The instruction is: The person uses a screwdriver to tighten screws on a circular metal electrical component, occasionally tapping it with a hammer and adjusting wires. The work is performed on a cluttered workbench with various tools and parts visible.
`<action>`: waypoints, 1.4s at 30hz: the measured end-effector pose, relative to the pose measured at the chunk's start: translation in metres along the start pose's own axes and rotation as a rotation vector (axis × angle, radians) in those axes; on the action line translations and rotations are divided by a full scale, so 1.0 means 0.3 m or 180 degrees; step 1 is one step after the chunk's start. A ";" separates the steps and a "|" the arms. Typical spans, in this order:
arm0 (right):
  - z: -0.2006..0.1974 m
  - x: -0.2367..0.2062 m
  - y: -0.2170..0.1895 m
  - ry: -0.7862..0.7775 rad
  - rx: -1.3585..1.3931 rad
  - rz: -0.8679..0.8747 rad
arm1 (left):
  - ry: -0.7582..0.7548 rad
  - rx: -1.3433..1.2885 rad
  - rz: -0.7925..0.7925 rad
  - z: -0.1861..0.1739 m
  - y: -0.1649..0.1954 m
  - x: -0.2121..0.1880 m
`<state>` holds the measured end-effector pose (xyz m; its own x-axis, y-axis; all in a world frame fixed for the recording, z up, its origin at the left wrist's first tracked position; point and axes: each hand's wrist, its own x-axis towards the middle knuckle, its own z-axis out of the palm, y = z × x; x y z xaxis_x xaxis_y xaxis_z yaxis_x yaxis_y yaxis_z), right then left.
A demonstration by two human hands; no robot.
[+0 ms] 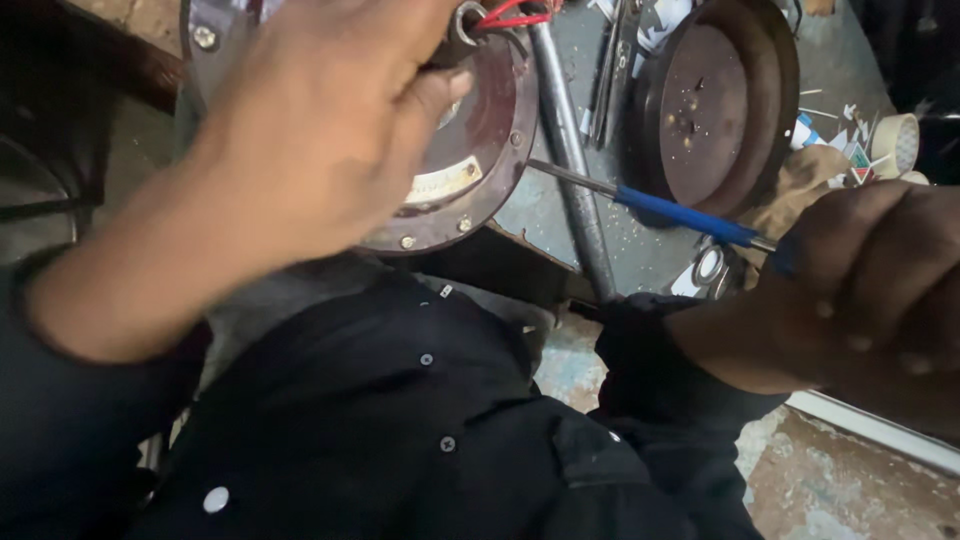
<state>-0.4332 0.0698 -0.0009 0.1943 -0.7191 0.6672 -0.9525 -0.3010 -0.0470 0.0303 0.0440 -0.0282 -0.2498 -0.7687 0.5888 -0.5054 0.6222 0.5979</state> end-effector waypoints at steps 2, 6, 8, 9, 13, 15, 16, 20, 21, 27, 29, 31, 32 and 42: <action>0.000 -0.011 0.021 0.0277 -0.1988 0.0119 | -0.0405 -0.0347 -0.0518 -0.014 -0.013 0.005; -0.006 -0.024 0.058 0.0623 -0.1304 0.0084 | 0.0457 0.0062 0.0265 -0.011 -0.015 0.002; -0.011 -0.028 0.075 0.0751 -0.0589 0.0121 | 0.0462 -0.0010 0.0038 -0.003 -0.012 0.000; -0.013 -0.029 0.083 0.0775 -0.0139 0.0136 | 0.0408 0.0029 -0.0103 0.002 -0.011 -0.001; -0.021 -0.033 0.109 0.0509 0.2322 0.0272 | 0.0216 0.0415 -0.0392 0.016 -0.012 -0.007; -0.025 -0.033 0.122 -0.0024 0.3590 0.0451 | 0.0314 0.0455 -0.0316 0.019 -0.012 -0.014; -0.026 -0.033 0.129 -0.0351 0.4120 0.0596 | 0.0351 0.0501 -0.0274 0.020 -0.011 -0.018; -0.015 -0.039 0.155 -0.0537 0.5806 0.0564 | 0.0362 0.0346 -0.0149 0.017 0.001 -0.020; -0.010 -0.040 0.159 -0.0320 0.6466 0.0630 | 0.0334 0.0223 -0.0133 0.014 0.005 -0.016; 0.038 -0.025 0.169 0.0320 1.0454 0.1585 | -0.0102 0.0384 0.0138 -0.037 0.007 0.022; 0.058 -0.021 0.174 -0.0292 1.1767 0.2432 | -0.0751 0.0665 0.0058 -0.057 -0.014 0.041; 0.081 -0.012 0.178 -0.0809 1.2818 0.3215 | -0.0956 0.0573 0.0254 -0.066 -0.038 0.063; 0.093 -0.005 0.178 -0.0888 1.3378 0.3420 | -0.1052 0.0532 0.0344 -0.067 -0.047 0.072; 0.182 0.070 0.186 -0.1267 1.4534 0.2767 | -0.1377 0.0867 -0.0068 -0.051 -0.039 0.085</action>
<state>-0.4696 0.0037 -0.0301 0.4712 -0.6714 0.5721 -0.1763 0.5638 0.8069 0.0423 0.0195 -0.0119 -0.5269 -0.8077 0.2644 -0.6967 0.5887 0.4099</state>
